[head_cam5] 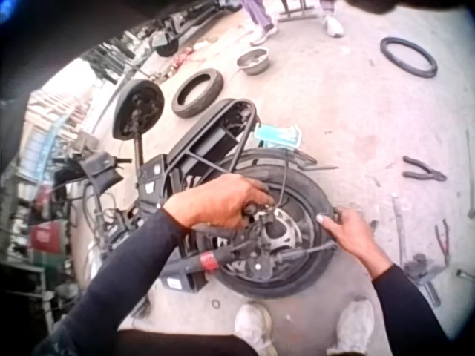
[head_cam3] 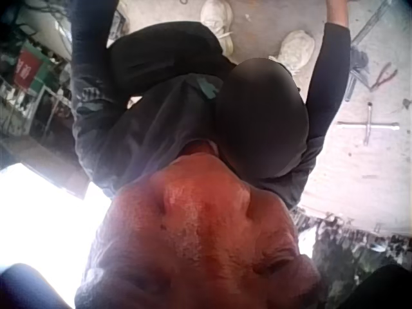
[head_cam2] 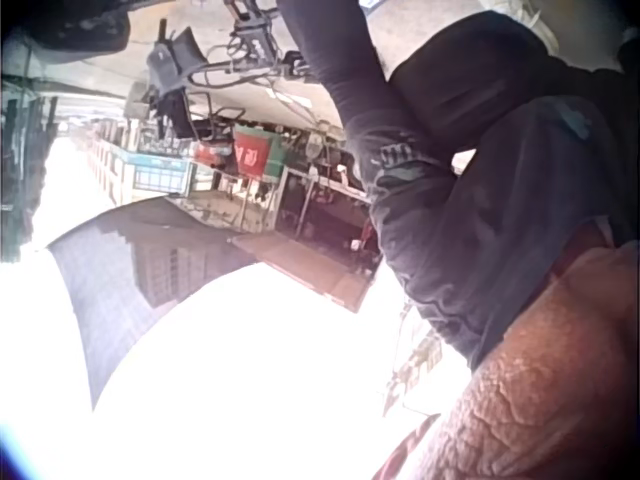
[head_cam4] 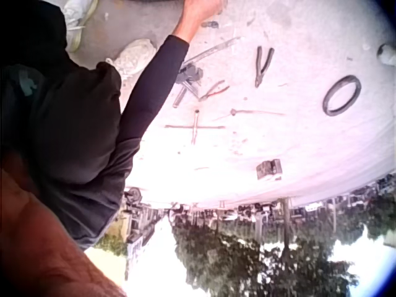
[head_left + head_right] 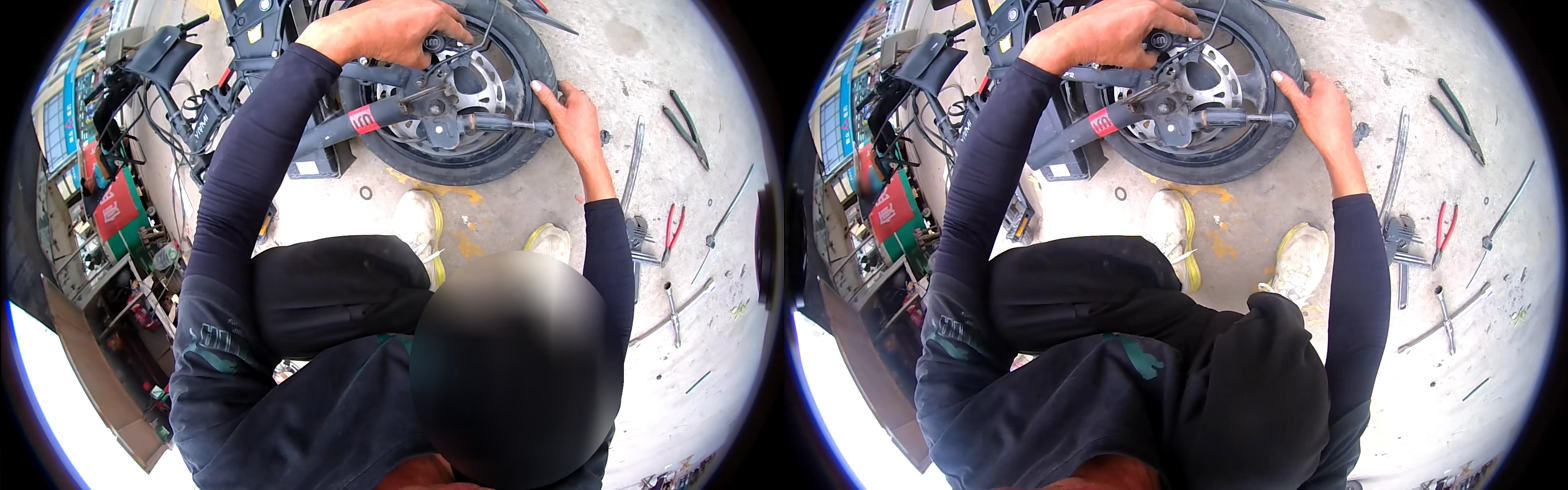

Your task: The person uses a T-handle wrench to tighten the axle nut on the rear wheel of an electric bicycle. They then use their hands to adjust the brake cable and tighten the brake caliper bolts.

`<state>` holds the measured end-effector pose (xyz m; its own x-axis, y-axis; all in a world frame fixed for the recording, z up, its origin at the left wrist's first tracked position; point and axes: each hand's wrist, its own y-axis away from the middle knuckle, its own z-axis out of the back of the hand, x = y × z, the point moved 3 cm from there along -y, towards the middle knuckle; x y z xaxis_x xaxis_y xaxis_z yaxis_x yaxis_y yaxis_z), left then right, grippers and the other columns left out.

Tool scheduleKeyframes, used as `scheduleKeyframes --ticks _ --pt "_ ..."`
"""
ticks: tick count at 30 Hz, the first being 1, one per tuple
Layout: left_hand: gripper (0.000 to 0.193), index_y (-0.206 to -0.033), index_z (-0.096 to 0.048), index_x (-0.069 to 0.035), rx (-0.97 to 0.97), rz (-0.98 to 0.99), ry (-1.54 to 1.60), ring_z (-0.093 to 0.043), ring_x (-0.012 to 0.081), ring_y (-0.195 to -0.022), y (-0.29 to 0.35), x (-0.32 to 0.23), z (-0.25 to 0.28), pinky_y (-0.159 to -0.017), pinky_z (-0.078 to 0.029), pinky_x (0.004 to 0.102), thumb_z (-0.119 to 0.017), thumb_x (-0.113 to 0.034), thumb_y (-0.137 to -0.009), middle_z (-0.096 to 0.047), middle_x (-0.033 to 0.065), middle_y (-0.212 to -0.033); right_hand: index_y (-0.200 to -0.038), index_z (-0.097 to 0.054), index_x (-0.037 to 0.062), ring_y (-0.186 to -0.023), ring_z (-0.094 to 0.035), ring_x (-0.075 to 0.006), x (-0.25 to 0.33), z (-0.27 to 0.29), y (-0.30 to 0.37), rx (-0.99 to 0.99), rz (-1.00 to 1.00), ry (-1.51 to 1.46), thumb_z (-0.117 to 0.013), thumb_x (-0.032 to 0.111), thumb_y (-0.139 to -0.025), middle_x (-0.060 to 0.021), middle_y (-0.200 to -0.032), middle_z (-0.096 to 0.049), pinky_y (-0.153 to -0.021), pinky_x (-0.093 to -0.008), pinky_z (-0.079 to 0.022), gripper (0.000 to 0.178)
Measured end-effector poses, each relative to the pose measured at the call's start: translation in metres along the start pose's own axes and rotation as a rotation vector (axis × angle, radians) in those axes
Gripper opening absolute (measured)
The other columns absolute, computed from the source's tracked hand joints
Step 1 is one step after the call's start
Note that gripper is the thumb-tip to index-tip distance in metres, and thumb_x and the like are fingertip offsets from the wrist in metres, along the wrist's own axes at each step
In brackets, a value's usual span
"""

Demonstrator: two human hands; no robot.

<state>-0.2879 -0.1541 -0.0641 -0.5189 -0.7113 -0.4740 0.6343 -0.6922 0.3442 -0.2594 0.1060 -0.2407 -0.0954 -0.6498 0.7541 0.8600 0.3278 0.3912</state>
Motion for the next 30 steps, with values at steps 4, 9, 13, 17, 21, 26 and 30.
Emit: scheduleKeyframes --ticks 4,9,13,17,21,26,30 --pt "0.058 -0.120 -0.070 -0.001 0.022 0.000 -0.003 -0.067 0.0410 -0.102 -0.001 -0.001 0.001 -0.087 -0.056 0.0439 -0.075 -0.007 -0.063 -0.070 0.0208 -0.116 -0.111 -0.069 -0.0077 -0.070 -0.068 -0.0359 -0.013 -0.021 0.039 -0.056 -0.113 -0.019 -0.065 0.063 -0.093 -0.0216 -0.069 -0.066 -0.071 -0.0450 -0.052 0.073" --pt "0.060 -0.122 -0.070 -0.002 0.041 0.033 0.001 -0.067 0.0403 -0.103 -0.001 -0.005 0.000 -0.087 -0.055 0.0438 -0.076 -0.007 -0.062 -0.070 0.0208 -0.116 -0.115 -0.068 -0.0090 -0.071 -0.068 -0.0315 -0.013 -0.020 0.045 0.024 -0.227 -0.161 -0.064 0.058 -0.096 -0.0188 -0.071 -0.068 -0.072 -0.0438 -0.052 0.070" --pt "0.061 -0.122 -0.069 -0.002 0.058 0.056 -0.007 -0.067 0.0399 -0.103 -0.002 -0.007 0.002 -0.087 -0.055 0.0434 -0.076 -0.007 -0.062 -0.070 0.0210 -0.115 -0.112 -0.069 -0.0084 -0.075 -0.069 -0.0312 -0.027 -0.026 0.031 -0.091 -0.033 -0.210 -0.066 0.059 -0.093 -0.0196 -0.075 -0.069 -0.072 -0.0434 -0.052 0.070" --pt "0.062 -0.123 -0.069 -0.001 0.052 0.043 -0.044 -0.067 0.0400 -0.104 -0.002 -0.009 0.005 -0.088 -0.055 0.0431 -0.076 -0.006 -0.062 -0.070 0.0211 -0.115 -0.108 -0.071 -0.0050 -0.086 -0.072 -0.0366 0.000 0.006 -0.016 0.039 0.041 0.006 -0.064 0.061 -0.093 -0.0237 -0.086 -0.072 -0.078 -0.0440 -0.054 0.068" --pt "0.062 -0.123 -0.068 -0.001 0.041 0.027 -0.016 -0.067 0.0404 -0.104 -0.004 -0.009 0.004 -0.087 -0.055 0.0431 -0.075 -0.006 -0.061 -0.070 0.0211 -0.116 -0.113 -0.072 -0.0010 -0.098 -0.071 -0.0402 0.043 0.017 -0.058 -0.206 0.282 0.057 -0.063 0.060 -0.093 -0.0260 -0.096 -0.073 -0.086 -0.0454 -0.055 0.065" --pt "0.061 -0.121 -0.068 0.000 0.050 0.069 -0.024 -0.068 0.0383 -0.098 -0.008 -0.008 0.010 -0.084 -0.055 0.0434 -0.076 -0.008 -0.060 -0.071 0.0199 -0.109 -0.124 -0.067 -0.0054 -0.109 -0.069 -0.0405 0.010 0.010 -0.022 -0.230 -0.054 -0.089 -0.063 0.060 -0.092 -0.0292 -0.110 -0.072 -0.097 -0.0434 -0.052 0.073" --pt "0.062 -0.120 -0.068 0.000 0.048 0.075 -0.002 -0.069 0.0379 -0.097 -0.007 -0.009 0.009 -0.083 -0.055 0.0431 -0.076 -0.010 -0.060 -0.071 0.0194 -0.108 -0.125 -0.065 -0.0104 -0.110 -0.070 -0.0291 -0.057 -0.063 0.073 -0.082 -0.220 -0.321 -0.070 0.057 -0.091 -0.0250 -0.116 -0.072 -0.100 -0.0377 -0.050 0.076"
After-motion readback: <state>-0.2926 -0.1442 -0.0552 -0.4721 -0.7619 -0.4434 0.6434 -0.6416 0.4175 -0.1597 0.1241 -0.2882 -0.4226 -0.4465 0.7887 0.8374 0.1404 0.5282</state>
